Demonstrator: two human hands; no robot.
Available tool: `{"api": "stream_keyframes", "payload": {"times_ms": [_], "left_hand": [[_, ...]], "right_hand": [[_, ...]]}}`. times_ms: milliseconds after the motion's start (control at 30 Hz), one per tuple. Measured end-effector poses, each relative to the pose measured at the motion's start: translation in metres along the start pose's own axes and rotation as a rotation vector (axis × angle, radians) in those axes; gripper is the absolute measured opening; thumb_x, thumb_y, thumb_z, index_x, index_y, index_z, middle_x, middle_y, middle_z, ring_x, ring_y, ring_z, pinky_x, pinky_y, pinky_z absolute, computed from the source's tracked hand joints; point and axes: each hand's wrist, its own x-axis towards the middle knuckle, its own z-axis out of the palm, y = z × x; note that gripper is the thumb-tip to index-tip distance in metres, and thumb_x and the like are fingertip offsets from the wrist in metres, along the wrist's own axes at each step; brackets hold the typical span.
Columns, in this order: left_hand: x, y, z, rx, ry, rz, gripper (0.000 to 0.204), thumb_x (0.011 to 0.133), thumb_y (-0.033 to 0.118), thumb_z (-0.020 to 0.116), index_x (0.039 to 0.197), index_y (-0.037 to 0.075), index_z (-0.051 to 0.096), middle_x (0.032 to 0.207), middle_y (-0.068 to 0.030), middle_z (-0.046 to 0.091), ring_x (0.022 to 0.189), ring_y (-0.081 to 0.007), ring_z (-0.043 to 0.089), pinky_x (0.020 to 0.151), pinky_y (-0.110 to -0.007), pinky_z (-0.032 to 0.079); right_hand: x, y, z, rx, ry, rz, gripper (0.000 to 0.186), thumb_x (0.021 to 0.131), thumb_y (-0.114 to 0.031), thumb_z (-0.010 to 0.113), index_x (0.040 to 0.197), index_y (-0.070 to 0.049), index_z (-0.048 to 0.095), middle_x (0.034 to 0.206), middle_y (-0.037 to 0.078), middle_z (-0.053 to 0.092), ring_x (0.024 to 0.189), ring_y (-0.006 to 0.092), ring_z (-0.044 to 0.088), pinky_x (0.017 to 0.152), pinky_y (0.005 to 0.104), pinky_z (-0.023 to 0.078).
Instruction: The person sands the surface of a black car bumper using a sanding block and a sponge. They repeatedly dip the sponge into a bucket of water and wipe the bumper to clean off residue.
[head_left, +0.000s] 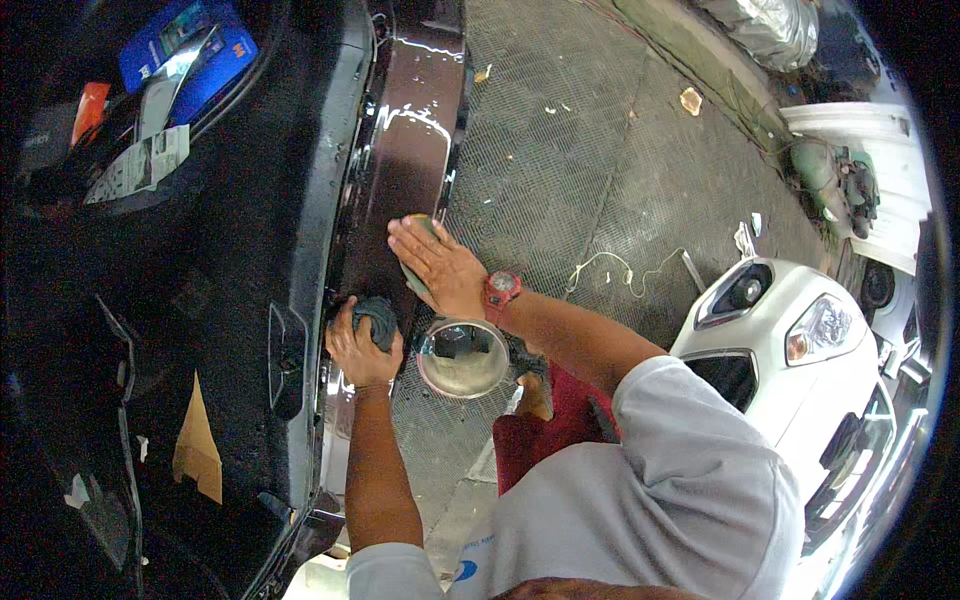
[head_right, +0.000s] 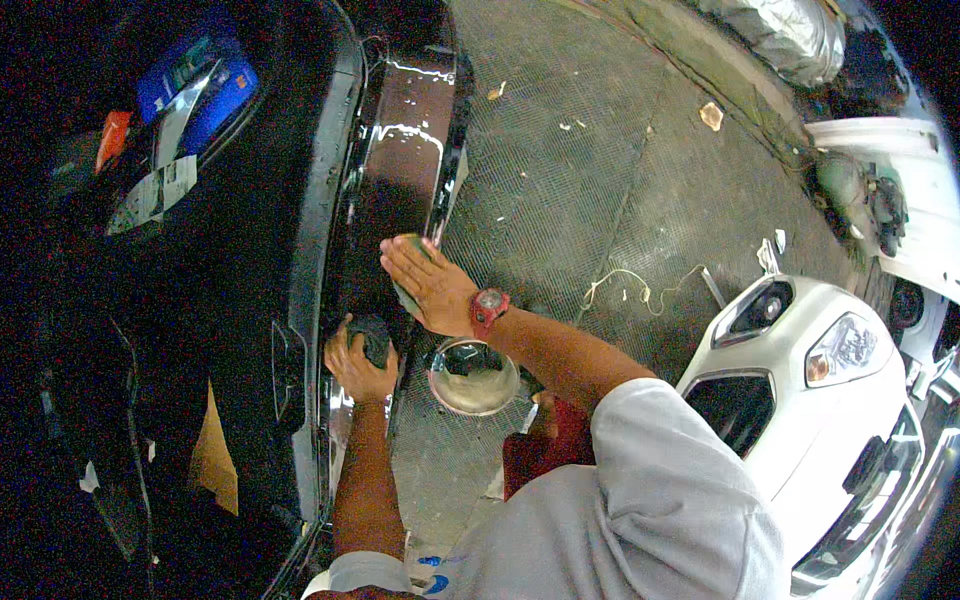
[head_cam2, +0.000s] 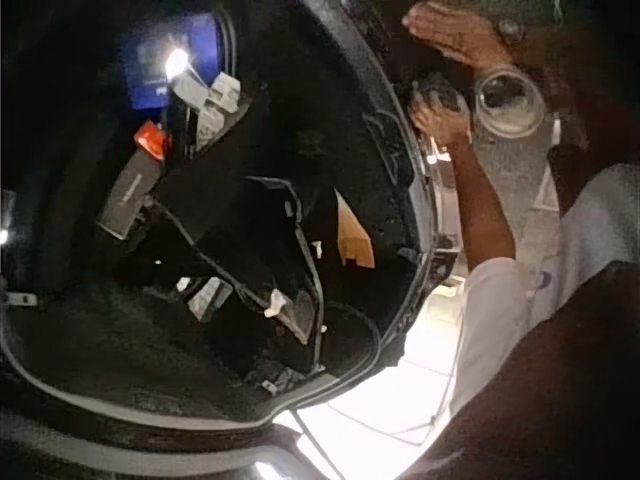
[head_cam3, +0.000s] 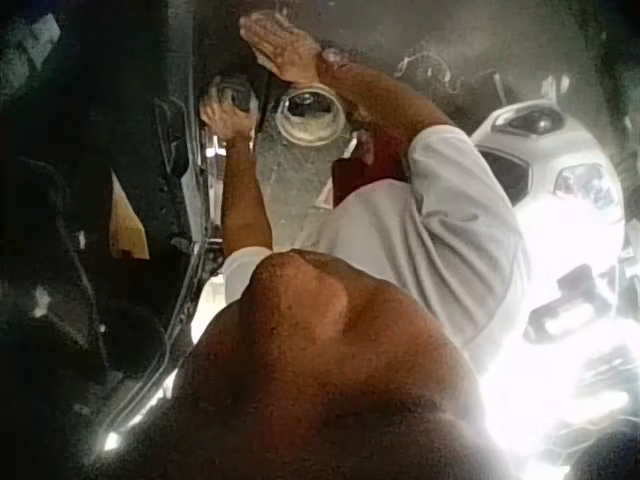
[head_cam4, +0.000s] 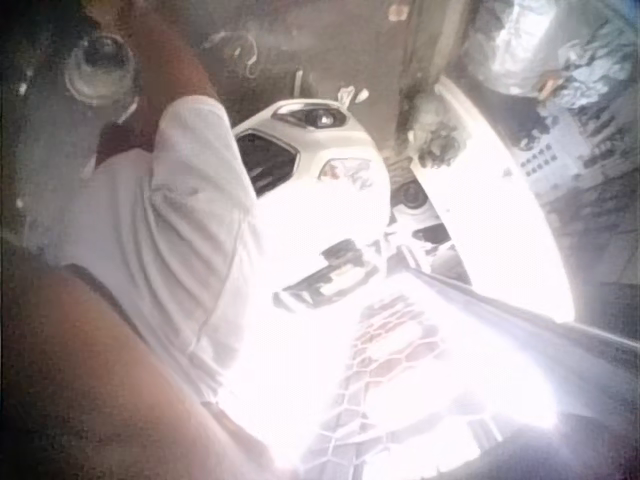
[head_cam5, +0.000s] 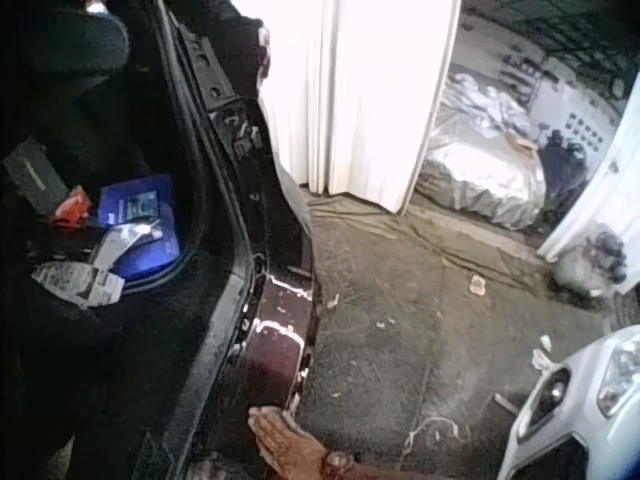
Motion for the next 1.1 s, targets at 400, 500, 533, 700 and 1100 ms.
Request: {"api": "stream_keyframes", "payload": {"times_ms": [400,500,533,700,1100], "left_hand": [[-0.023,-0.002,0.003,0.187,-0.14,-0.121,0.052,0.08,0.049,0.083,0.108,0.008,0.069,0.158,-0.0161,0.051,0.147,-0.0431,0.044,0.119,-0.068,0.035],[-0.032,-0.003,0.006,0.217,-0.197,-0.165,0.058,0.087,0.053,0.079,0.119,0.008,0.063,0.158,-0.0192,0.049,0.147,-0.0443,0.044,0.119,-0.069,0.034],[-0.034,0.0,0.008,0.228,-0.151,-0.146,0.059,0.09,0.055,0.077,0.123,0.008,0.06,0.158,-0.0204,0.049,0.147,-0.0448,0.044,0.119,-0.069,0.034],[-0.022,0.044,0.022,0.417,-0.054,-0.352,0.07,0.1,0.052,0.073,0.145,0.002,0.051,0.158,-0.0263,0.048,0.14,-0.0487,0.05,0.115,-0.069,0.038],[0.052,0.138,0.036,0.284,0.063,-1.105,0.069,0.11,0.053,0.06,0.153,0.001,0.045,0.158,-0.0296,0.046,0.146,-0.0501,0.046,0.117,-0.068,0.038]], "right_hand": [[0.087,0.084,-0.085,-0.473,-0.185,-0.054,0.073,0.096,-0.021,0.058,0.161,0.009,0.041,0.169,0.03,0.04,0.158,0.0425,0.041,0.132,0.0542,0.03],[0.071,0.114,-0.073,-0.058,-0.051,-0.452,0.077,0.092,-0.024,0.063,0.162,0.003,0.045,0.168,0.023,0.045,0.159,0.0372,0.042,0.133,0.0531,0.031],[0.085,0.135,-0.089,0.028,-0.121,-0.477,0.077,0.092,-0.025,0.064,0.162,0.002,0.045,0.168,0.022,0.046,0.159,0.0367,0.042,0.133,0.0531,0.03],[0.133,0.176,-0.126,-0.155,0.14,-0.098,0.077,0.102,-0.035,0.062,0.163,0.007,0.04,0.17,0.029,0.041,0.162,0.0415,0.035,0.135,0.0528,0.024],[0.146,0.197,-0.17,-0.431,-0.2,-0.313,0.081,0.1,-0.031,0.061,0.166,0.008,0.034,0.175,0.028,0.033,0.165,0.0386,0.028,0.137,0.0496,0.018]]}}
